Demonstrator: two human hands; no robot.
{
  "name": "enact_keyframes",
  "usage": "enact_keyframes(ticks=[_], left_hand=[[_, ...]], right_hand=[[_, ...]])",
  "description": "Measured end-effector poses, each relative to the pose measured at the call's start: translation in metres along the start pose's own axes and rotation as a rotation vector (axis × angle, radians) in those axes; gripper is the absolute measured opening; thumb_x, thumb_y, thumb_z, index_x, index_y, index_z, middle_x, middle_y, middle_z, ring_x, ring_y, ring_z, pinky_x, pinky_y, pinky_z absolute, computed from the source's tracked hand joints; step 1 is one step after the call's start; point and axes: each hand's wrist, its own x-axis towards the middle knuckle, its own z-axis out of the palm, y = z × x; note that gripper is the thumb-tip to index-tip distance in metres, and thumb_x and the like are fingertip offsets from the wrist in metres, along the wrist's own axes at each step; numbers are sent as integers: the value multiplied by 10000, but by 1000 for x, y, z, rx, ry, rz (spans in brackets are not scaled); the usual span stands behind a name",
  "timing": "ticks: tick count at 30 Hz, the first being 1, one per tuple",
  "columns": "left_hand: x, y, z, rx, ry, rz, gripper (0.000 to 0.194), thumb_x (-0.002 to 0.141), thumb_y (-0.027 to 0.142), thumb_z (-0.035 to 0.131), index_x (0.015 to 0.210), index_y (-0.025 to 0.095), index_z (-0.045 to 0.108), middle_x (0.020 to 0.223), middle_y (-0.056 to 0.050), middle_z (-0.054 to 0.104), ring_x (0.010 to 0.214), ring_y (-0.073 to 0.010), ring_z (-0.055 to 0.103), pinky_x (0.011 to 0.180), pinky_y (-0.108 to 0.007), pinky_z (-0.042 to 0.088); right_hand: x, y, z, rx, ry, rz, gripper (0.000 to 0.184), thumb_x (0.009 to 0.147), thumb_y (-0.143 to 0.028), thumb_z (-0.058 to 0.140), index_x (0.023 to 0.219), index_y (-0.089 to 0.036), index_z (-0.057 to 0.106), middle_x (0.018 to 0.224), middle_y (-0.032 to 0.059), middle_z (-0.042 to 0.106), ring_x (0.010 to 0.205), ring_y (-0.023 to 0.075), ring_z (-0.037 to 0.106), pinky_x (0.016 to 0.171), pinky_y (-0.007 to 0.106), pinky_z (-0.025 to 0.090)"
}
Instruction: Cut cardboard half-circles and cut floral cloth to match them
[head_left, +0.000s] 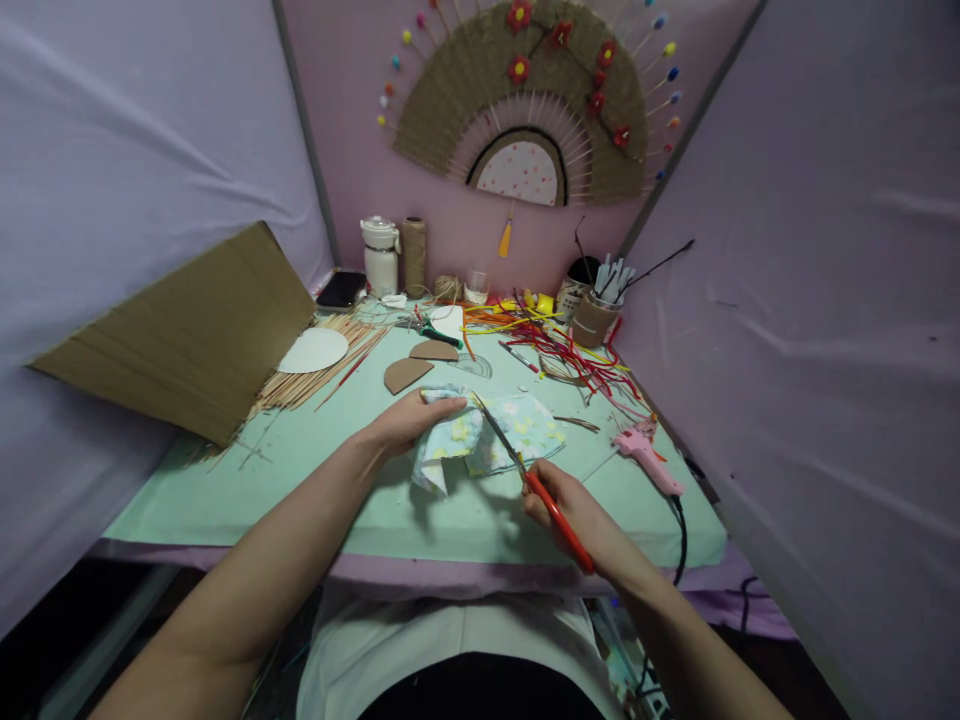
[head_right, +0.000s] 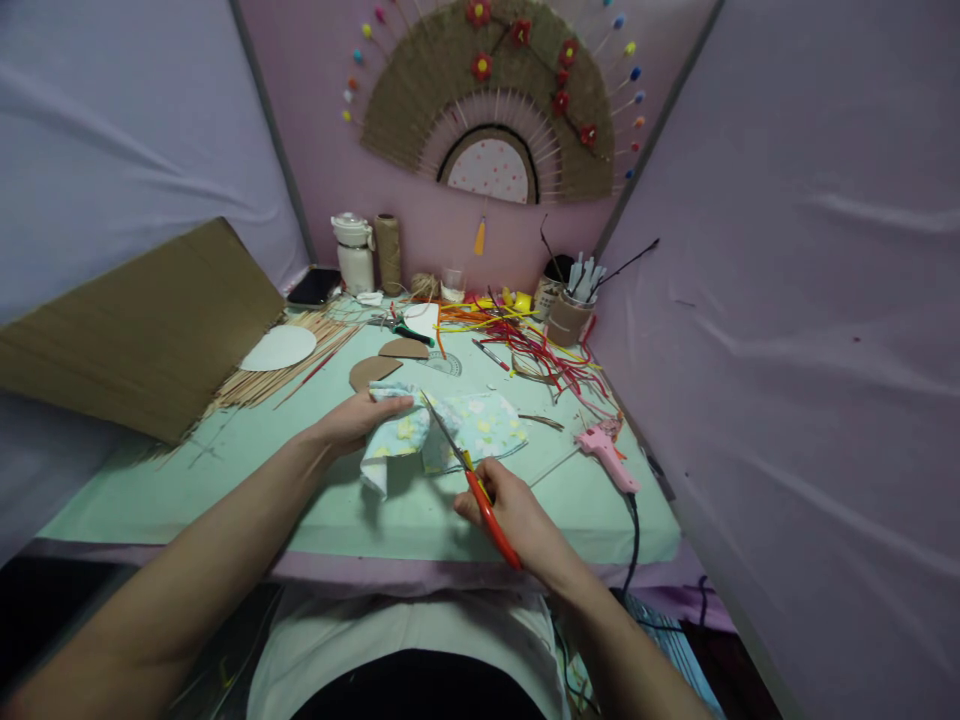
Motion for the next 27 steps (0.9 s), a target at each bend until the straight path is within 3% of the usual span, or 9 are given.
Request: enact_keyframes(ticks=[12, 18, 27], left_hand=[[-2, 2, 2, 45, -21, 73, 396, 527, 349, 875, 816, 131, 716, 823, -55, 743, 694, -166, 657, 678, -266, 517], [-1, -1, 0, 93, -60, 107, 413, 530, 311, 875, 871, 141, 715, 884, -54, 742, 749, -179, 663, 756, -301, 522], [-2, -4, 1, 129, -59, 138, 459, 560, 353, 861, 946, 153, 716, 981, -73, 736, 871, -238, 673, 801, -340, 525]], right_hand=[[0, 2, 5, -147, -13, -9, 219, 783, -351, 540, 815, -238, 356, 709, -48, 487, 634, 137, 432, 586, 253, 341], [-2, -2, 7, -220, -1, 2, 231, 777, -290, 548, 826, -245, 327, 709, -56, 491, 638, 142, 451, 594, 249, 325], [-4, -15, 13, -382, 120, 65, 450, 730, -474, 700, 852, -251, 328, 739, -15, 557, 634, 170, 482, 569, 253, 253]])
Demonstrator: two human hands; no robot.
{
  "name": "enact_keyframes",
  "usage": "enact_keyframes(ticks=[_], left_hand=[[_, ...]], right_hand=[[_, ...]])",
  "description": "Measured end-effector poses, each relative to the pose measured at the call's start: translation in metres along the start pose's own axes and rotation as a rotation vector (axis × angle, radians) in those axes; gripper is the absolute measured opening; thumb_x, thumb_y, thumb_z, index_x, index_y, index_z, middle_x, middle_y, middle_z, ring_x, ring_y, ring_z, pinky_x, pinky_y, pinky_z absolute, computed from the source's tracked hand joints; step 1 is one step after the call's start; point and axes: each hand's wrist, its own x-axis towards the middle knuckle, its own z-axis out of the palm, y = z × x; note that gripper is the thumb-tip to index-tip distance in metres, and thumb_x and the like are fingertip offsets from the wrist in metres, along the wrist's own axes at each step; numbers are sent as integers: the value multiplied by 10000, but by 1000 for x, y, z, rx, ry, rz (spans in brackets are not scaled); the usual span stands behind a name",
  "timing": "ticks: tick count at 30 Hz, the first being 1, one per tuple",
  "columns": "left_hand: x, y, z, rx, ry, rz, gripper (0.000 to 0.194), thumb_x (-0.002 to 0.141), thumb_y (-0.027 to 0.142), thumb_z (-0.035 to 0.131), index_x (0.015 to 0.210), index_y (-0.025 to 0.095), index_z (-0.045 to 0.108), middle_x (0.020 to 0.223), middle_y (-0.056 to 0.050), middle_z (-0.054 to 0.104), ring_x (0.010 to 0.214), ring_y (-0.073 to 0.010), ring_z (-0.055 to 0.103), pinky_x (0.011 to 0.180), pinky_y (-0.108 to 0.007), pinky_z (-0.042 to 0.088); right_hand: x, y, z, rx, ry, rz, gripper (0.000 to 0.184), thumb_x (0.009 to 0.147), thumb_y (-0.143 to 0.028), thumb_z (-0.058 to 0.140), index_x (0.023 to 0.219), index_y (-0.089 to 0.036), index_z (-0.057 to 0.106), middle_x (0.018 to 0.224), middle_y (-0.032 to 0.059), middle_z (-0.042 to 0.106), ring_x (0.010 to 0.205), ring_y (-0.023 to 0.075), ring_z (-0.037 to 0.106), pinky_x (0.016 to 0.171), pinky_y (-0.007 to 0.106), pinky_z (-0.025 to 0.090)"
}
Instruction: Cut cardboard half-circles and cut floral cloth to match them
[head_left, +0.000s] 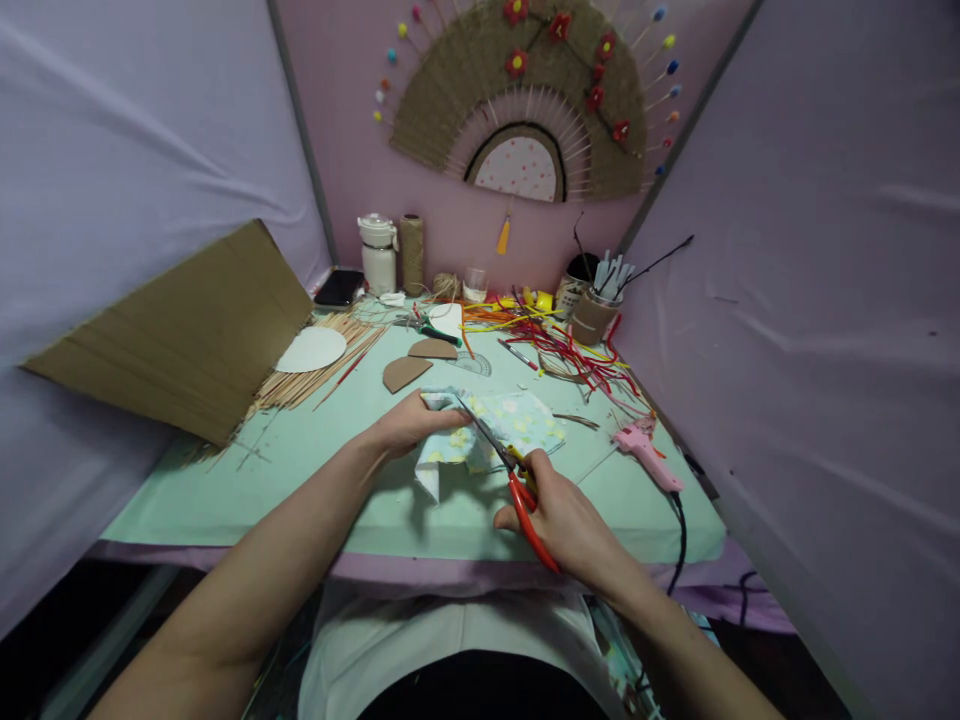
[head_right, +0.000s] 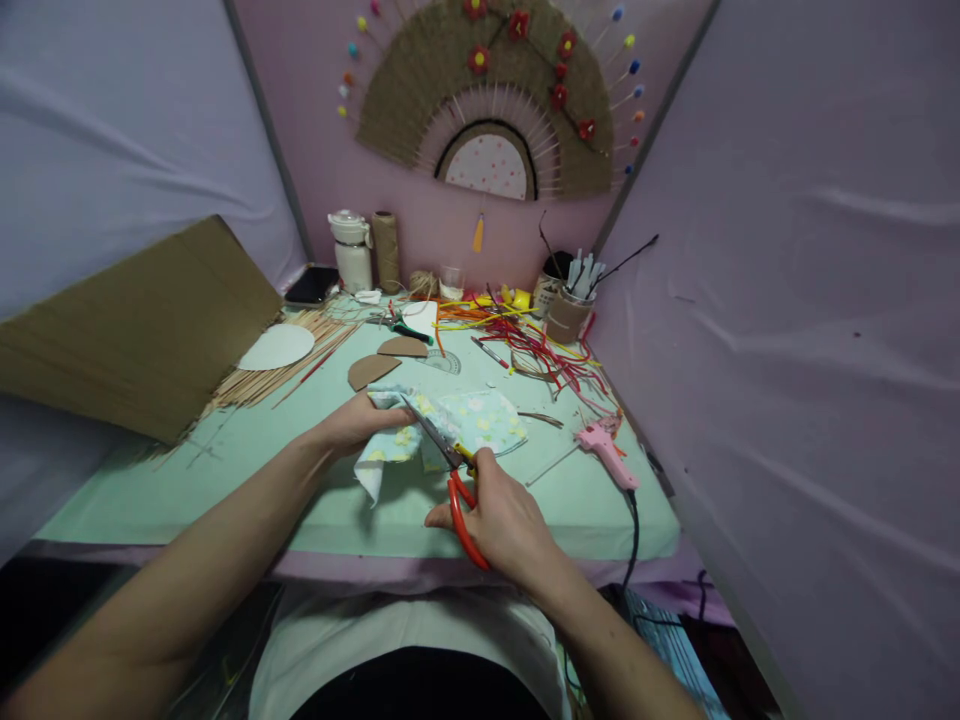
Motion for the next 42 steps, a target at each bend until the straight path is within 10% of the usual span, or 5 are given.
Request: enact_keyframes(ticks=[42], left_hand=[[-6, 13, 6, -29, 83, -137, 376, 535, 378, 849, 783, 141, 694, 735, -43, 713, 623, -162, 627, 614, -274, 501]], right_hand=[[3, 13, -9, 318, -132, -123, 212, 801, -367, 527, 787, -226, 369, 701, -43, 472, 623, 118, 406, 573, 241, 352]])
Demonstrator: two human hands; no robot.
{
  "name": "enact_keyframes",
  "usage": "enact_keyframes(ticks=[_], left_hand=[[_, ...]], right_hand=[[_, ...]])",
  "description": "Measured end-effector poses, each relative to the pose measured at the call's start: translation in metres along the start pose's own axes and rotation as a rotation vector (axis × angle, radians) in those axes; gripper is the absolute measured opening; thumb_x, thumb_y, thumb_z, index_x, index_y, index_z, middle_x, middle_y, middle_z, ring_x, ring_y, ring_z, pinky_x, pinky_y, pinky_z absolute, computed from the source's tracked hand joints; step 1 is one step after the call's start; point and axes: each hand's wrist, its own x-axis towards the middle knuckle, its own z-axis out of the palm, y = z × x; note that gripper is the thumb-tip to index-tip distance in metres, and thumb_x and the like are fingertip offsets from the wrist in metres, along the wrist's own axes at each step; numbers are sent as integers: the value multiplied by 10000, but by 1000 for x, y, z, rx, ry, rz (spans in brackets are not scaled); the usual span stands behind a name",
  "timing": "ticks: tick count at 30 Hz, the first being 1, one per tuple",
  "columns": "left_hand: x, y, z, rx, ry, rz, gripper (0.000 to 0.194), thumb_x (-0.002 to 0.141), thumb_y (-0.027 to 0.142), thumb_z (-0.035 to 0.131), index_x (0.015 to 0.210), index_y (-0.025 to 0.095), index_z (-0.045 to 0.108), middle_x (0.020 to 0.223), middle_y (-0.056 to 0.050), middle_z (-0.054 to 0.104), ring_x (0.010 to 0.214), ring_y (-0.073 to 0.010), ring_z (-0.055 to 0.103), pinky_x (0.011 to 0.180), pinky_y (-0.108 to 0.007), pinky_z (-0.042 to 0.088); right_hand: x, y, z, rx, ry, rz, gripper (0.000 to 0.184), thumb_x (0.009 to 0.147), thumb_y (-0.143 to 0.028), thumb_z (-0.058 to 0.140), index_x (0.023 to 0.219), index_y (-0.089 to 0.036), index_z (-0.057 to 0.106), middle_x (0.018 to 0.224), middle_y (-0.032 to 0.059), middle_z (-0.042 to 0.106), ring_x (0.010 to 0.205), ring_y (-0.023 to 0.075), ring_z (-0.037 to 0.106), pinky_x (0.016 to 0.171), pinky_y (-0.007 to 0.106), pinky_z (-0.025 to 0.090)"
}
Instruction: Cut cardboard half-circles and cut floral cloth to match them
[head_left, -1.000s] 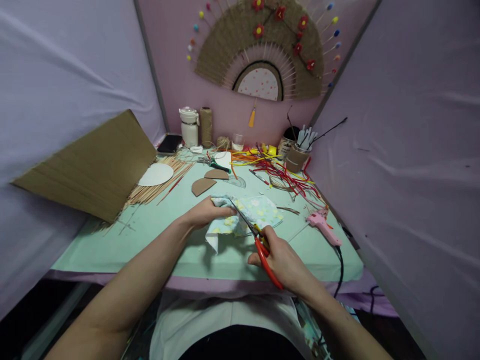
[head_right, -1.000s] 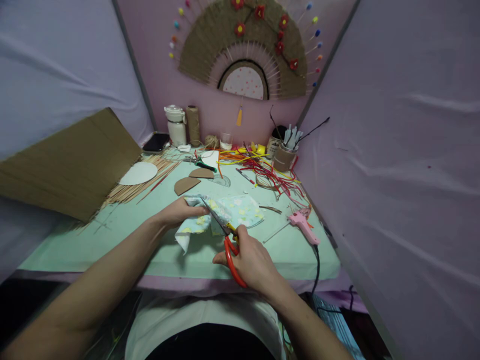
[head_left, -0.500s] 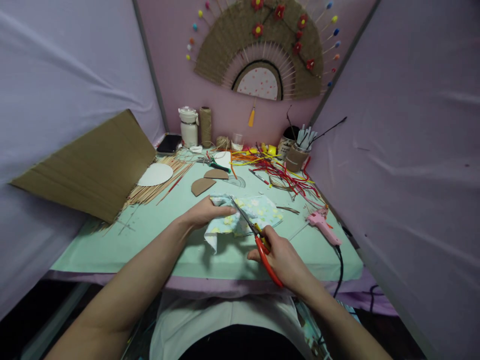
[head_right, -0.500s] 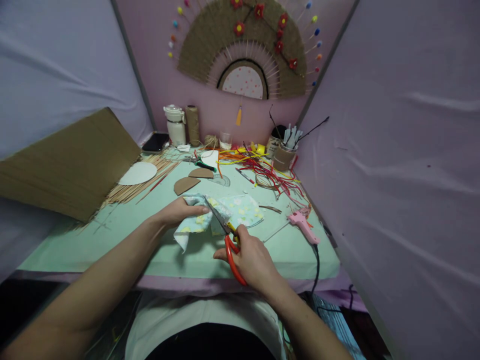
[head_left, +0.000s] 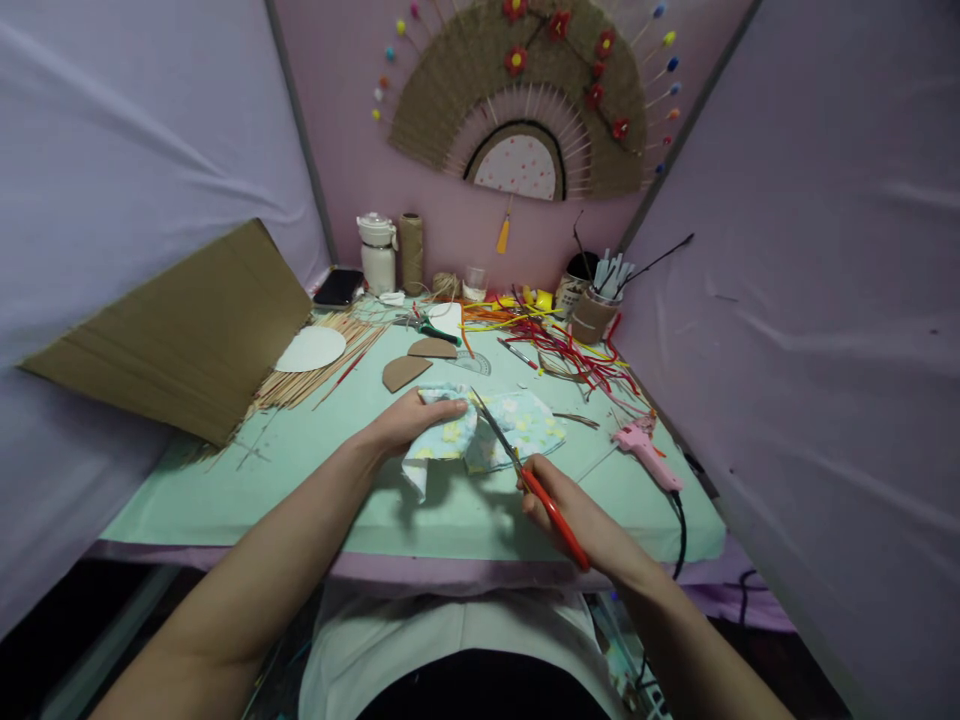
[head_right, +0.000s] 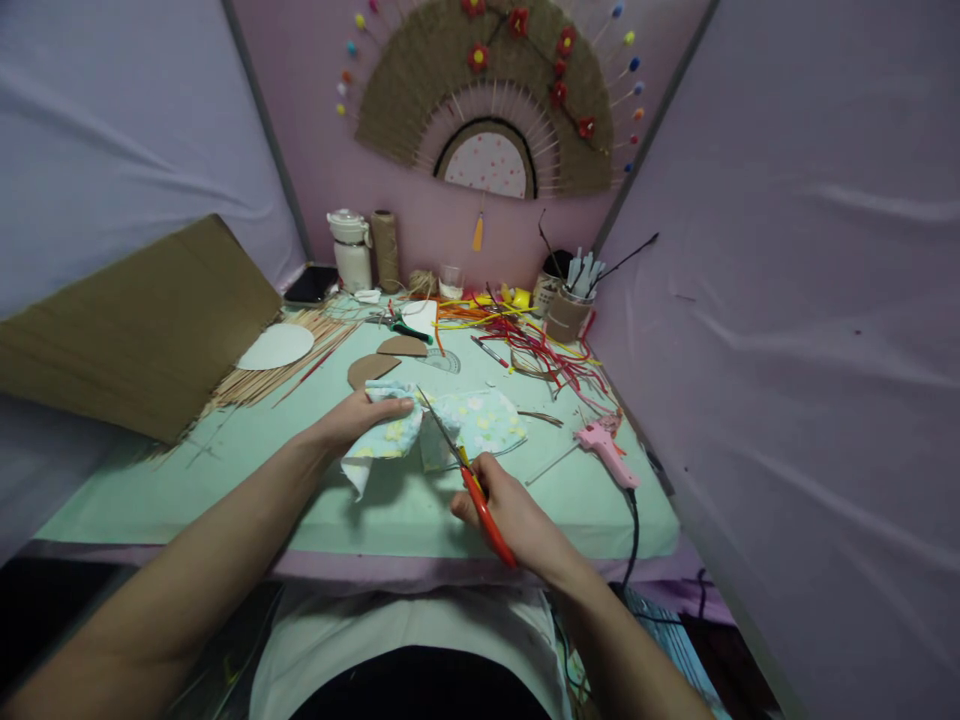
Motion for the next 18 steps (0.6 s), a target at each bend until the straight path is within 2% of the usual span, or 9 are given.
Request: enact_keyframes(ticks=[4, 8, 18], left_hand=[[2, -3, -1, 31, -30, 64, 370, 558, 384, 837, 812, 153, 700, 745, -26, 711, 678, -174, 639, 671, -286, 512], [3, -6, -1, 87, -46, 129, 363, 576, 387, 829, 831, 158, 709, 778, -27, 717, 761, -198, 652, 731, -300, 513], [3, -7, -3, 135, -105, 165, 447, 594, 423, 821, 924, 143, 712, 963, -74, 734, 865, -238, 662, 801, -337, 516]], right_hand=[[-1, 1, 2, -63, -18, 43, 230, 777, -332, 557, 822, -237, 353, 698, -48, 503, 626, 135, 444, 566, 243, 340], [0, 1, 5, -167, 33, 64, 249, 759, -283, 575, 837, -245, 342, 713, -52, 510, 651, 147, 467, 591, 250, 333], [2, -6, 10, -217, 100, 107, 347, 747, -379, 645, 821, -252, 330, 704, -44, 535, 617, 151, 459, 573, 248, 302]])
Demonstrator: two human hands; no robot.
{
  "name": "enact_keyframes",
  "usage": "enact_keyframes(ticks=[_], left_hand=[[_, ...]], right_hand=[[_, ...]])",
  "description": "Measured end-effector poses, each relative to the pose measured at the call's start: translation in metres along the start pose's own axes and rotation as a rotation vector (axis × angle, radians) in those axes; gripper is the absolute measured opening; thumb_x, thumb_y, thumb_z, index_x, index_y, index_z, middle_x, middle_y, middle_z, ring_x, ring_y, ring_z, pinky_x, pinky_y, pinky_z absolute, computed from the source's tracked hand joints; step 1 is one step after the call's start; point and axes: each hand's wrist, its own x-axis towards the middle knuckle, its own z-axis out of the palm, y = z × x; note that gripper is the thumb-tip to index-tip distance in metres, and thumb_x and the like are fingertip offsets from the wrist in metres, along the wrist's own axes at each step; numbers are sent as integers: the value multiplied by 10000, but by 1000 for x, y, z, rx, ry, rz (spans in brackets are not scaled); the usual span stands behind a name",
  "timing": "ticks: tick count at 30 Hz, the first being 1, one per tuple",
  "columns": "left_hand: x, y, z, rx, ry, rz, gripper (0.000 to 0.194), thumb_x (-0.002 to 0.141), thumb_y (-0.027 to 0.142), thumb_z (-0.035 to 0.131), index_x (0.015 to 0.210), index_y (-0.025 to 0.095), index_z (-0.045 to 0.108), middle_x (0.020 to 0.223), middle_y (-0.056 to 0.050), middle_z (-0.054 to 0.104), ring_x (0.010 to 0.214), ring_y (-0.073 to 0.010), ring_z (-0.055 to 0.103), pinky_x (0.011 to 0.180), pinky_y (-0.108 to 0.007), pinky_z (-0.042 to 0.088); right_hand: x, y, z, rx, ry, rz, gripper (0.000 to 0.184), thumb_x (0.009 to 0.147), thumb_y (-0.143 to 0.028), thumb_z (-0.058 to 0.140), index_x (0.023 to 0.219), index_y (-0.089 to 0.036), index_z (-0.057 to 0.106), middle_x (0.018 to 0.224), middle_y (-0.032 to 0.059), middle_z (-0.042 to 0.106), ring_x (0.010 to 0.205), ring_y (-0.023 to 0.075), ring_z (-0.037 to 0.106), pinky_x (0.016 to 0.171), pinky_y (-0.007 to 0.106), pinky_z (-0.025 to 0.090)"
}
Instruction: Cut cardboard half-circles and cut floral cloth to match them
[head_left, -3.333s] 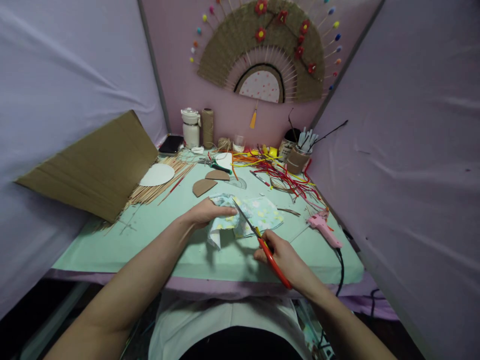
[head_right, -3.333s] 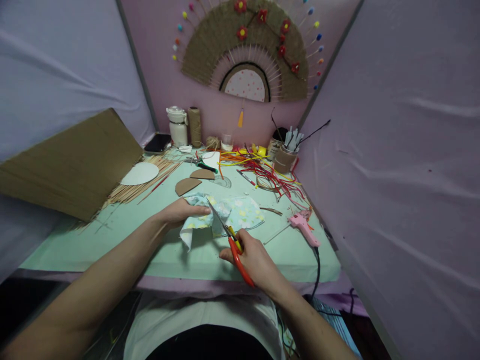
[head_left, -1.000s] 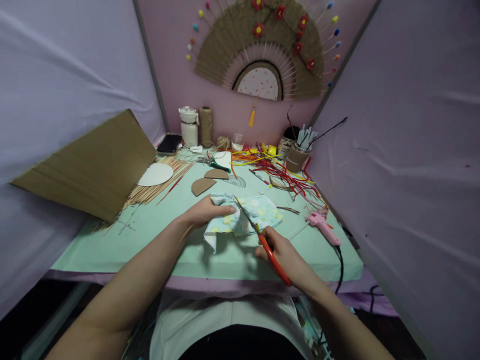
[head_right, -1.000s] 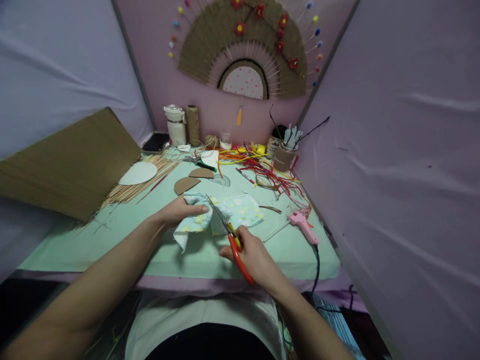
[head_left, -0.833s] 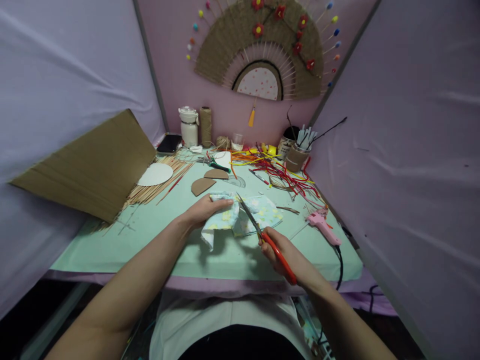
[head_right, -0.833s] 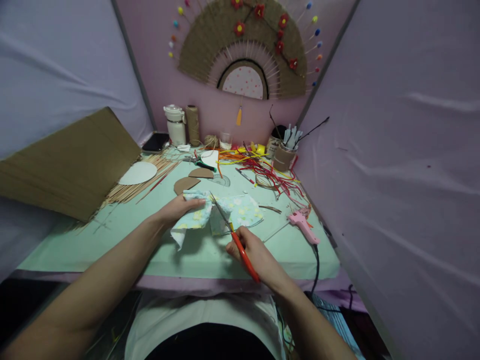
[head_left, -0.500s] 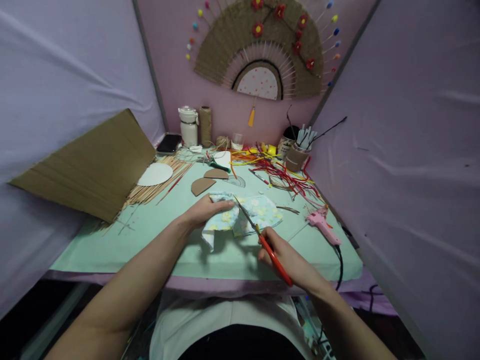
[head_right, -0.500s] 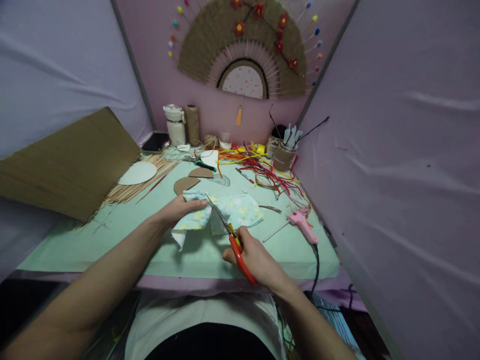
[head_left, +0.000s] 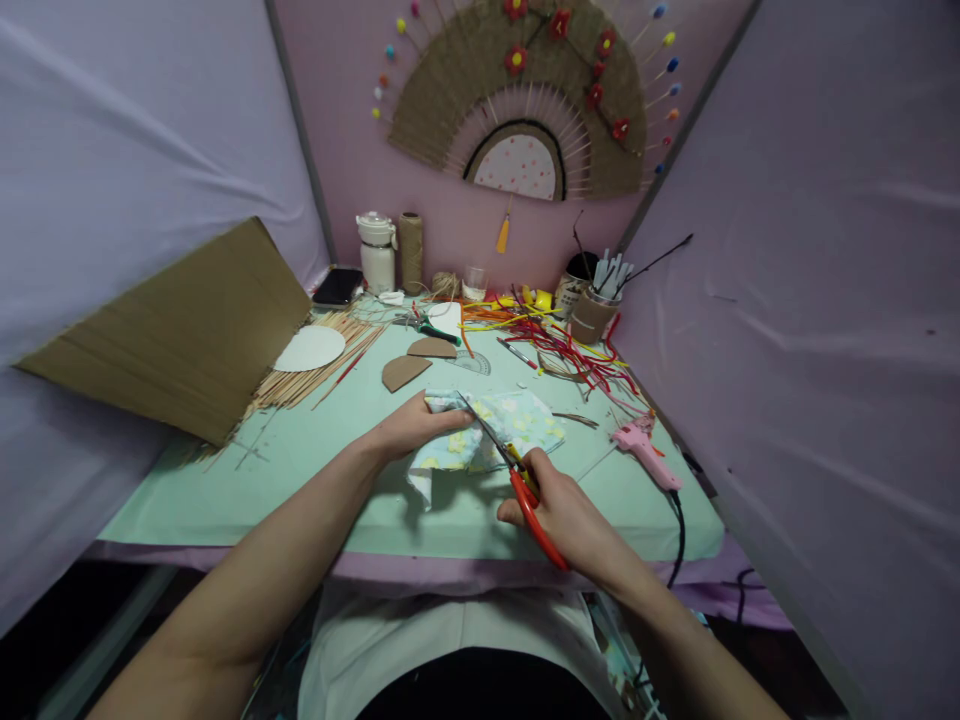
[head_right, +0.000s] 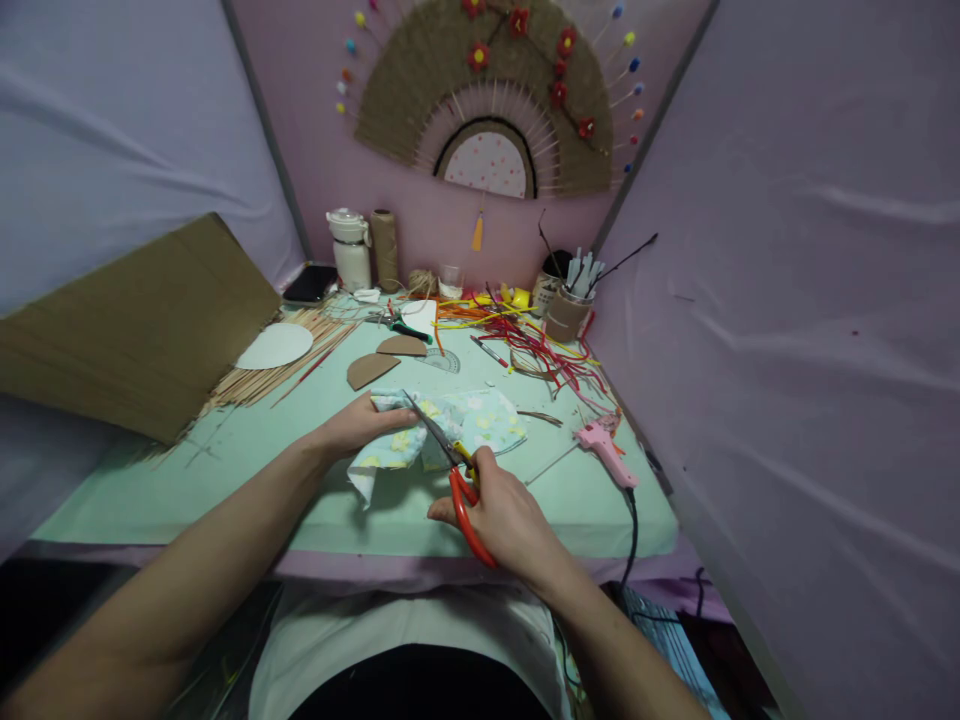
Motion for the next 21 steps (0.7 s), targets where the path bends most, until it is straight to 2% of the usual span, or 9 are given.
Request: enact_keyframes(ticks=[9, 15, 18, 21], left_hand=[[1, -1, -2, 54, -18, -7, 407, 637, 413, 801, 928, 143, 714, 892, -55, 739, 830, -218, 668, 770, -320, 529], [0, 1, -4, 104, -76, 34, 366, 670, 426, 783, 903, 152, 718, 857, -45, 737, 872, -226, 668, 795, -322, 525], [0, 1, -4, 88, -70, 27, 365, 665, 424, 789, 906, 159, 717, 882, -40, 739, 873, -220, 667, 789, -311, 526], [0, 0, -4, 68, -52, 8, 394, 656, 418, 796, 941, 158, 713, 954, -49, 738, 868, -215, 668, 781, -307, 530]], right_hand=[[4, 11, -1, 113, -10, -55, 293, 775, -400, 616, 786, -235, 373, 673, -47, 472, 604, 126, 413, 551, 237, 306], [2, 16, -8, 363, -237, -122, 405, 868, -629, 400, 825, -227, 391, 627, -64, 367, 473, 89, 317, 448, 234, 290], [1, 14, -9, 357, -217, -145, 421, 843, -638, 451, 822, -223, 386, 675, -48, 400, 512, 88, 331, 469, 234, 298], [1, 12, -9, 286, -161, -154, 372, 810, -551, 537, 792, -225, 360, 731, -28, 444, 602, 107, 364, 540, 241, 322]])
